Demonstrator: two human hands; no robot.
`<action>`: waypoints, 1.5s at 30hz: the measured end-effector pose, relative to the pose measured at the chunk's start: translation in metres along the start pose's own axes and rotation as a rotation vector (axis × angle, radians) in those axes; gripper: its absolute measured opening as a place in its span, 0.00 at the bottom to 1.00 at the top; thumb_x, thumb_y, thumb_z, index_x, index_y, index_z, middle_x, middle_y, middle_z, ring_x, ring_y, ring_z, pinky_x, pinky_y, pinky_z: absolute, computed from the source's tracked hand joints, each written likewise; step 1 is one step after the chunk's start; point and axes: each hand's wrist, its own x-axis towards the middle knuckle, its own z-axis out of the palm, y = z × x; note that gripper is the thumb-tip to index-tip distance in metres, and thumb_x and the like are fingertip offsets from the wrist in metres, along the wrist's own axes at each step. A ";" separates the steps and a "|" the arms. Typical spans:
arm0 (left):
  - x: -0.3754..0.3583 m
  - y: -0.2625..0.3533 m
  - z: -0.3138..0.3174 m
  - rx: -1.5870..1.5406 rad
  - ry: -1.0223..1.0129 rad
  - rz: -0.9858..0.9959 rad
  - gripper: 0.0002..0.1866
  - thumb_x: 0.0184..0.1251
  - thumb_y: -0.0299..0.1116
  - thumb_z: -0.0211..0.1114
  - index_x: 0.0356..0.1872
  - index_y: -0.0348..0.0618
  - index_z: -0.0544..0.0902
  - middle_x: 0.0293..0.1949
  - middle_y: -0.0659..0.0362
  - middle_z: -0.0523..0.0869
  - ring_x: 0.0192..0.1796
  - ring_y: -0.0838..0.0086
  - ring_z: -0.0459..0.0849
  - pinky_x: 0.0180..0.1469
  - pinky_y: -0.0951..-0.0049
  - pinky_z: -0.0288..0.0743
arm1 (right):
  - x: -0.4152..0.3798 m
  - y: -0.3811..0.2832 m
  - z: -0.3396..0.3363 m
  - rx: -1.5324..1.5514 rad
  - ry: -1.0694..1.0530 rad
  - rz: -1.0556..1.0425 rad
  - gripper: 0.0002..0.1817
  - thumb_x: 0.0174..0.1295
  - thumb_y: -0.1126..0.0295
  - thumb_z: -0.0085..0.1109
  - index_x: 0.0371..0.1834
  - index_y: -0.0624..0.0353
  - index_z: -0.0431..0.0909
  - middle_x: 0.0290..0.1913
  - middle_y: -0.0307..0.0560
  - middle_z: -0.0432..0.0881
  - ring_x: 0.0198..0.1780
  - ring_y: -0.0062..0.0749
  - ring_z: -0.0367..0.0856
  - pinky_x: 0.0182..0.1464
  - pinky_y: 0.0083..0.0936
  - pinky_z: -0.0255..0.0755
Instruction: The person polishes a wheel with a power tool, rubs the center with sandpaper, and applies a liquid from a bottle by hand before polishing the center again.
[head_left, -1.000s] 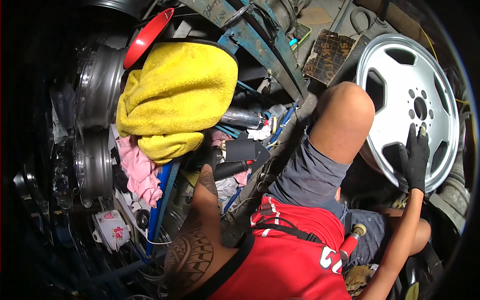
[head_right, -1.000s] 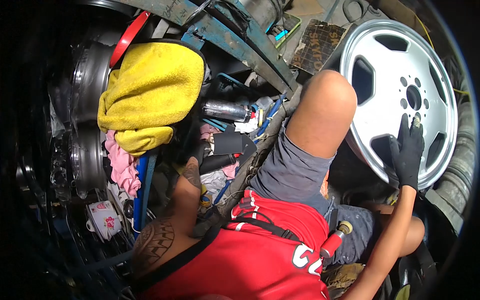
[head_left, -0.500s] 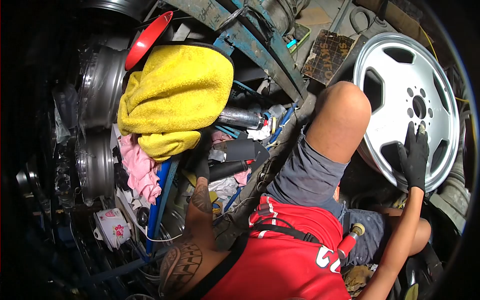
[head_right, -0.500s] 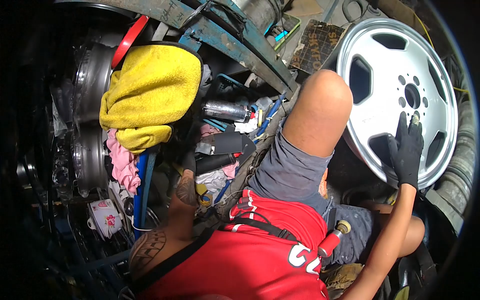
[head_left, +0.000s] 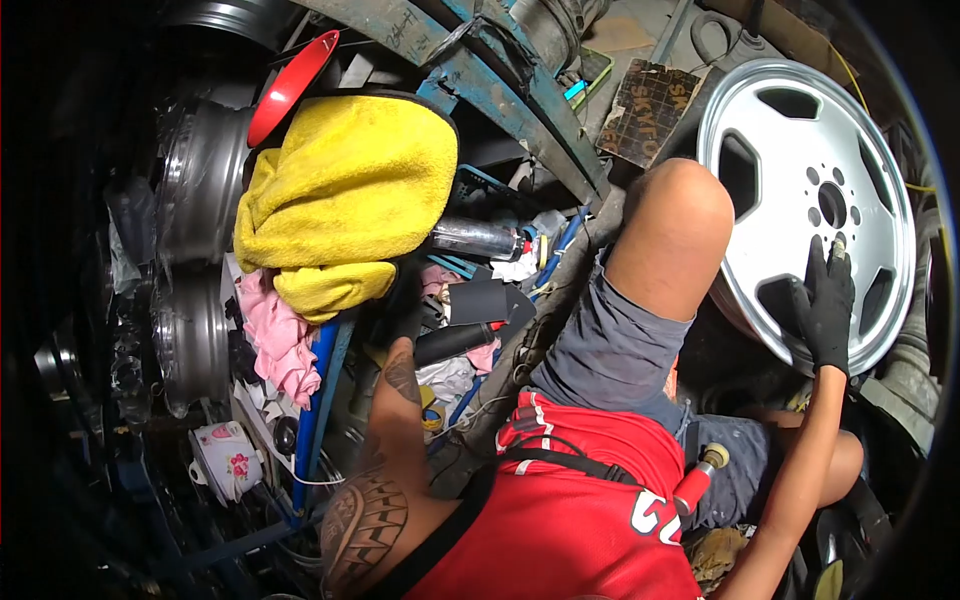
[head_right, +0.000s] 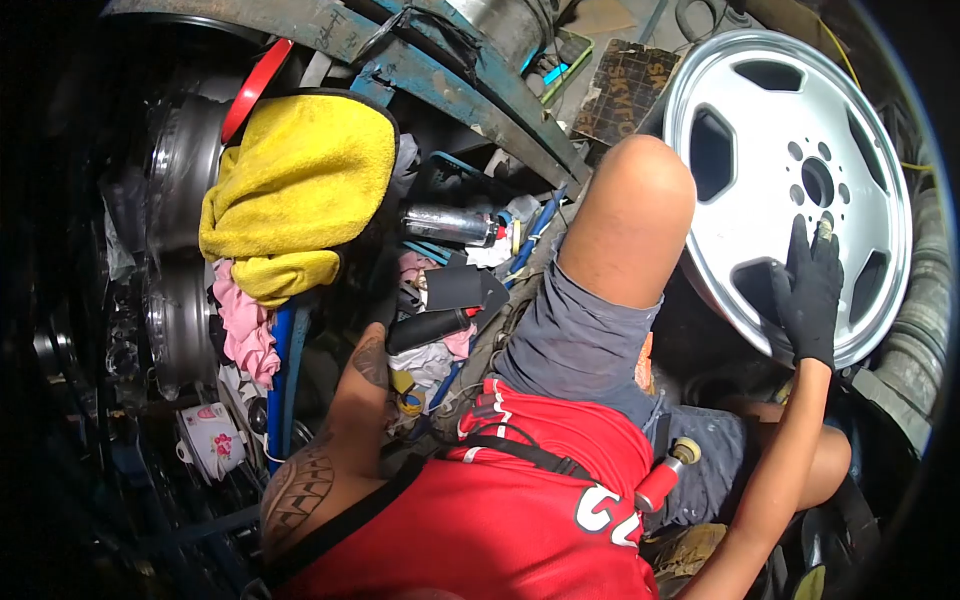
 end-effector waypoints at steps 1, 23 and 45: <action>0.000 0.001 0.000 0.005 -0.003 0.001 0.13 0.75 0.37 0.62 0.50 0.40 0.86 0.47 0.51 0.88 0.52 0.62 0.86 0.57 0.66 0.78 | 0.000 0.000 0.002 -0.012 0.000 0.000 0.42 0.67 0.61 0.64 0.85 0.46 0.59 0.83 0.67 0.57 0.81 0.66 0.58 0.80 0.51 0.55; -0.032 -0.016 -0.005 -0.007 -0.063 -0.034 0.12 0.74 0.36 0.62 0.48 0.39 0.86 0.44 0.52 0.88 0.50 0.65 0.86 0.54 0.67 0.78 | -0.001 0.002 0.004 -0.024 0.003 0.003 0.42 0.67 0.61 0.63 0.85 0.46 0.59 0.84 0.67 0.56 0.81 0.67 0.58 0.80 0.52 0.54; -0.190 0.298 -0.043 0.035 -0.130 0.900 0.07 0.61 0.31 0.67 0.35 0.37 0.82 0.34 0.47 0.86 0.36 0.55 0.84 0.41 0.62 0.79 | 0.001 -0.013 -0.034 0.100 -0.104 0.074 0.39 0.64 0.55 0.66 0.79 0.54 0.69 0.78 0.74 0.63 0.78 0.68 0.62 0.76 0.52 0.59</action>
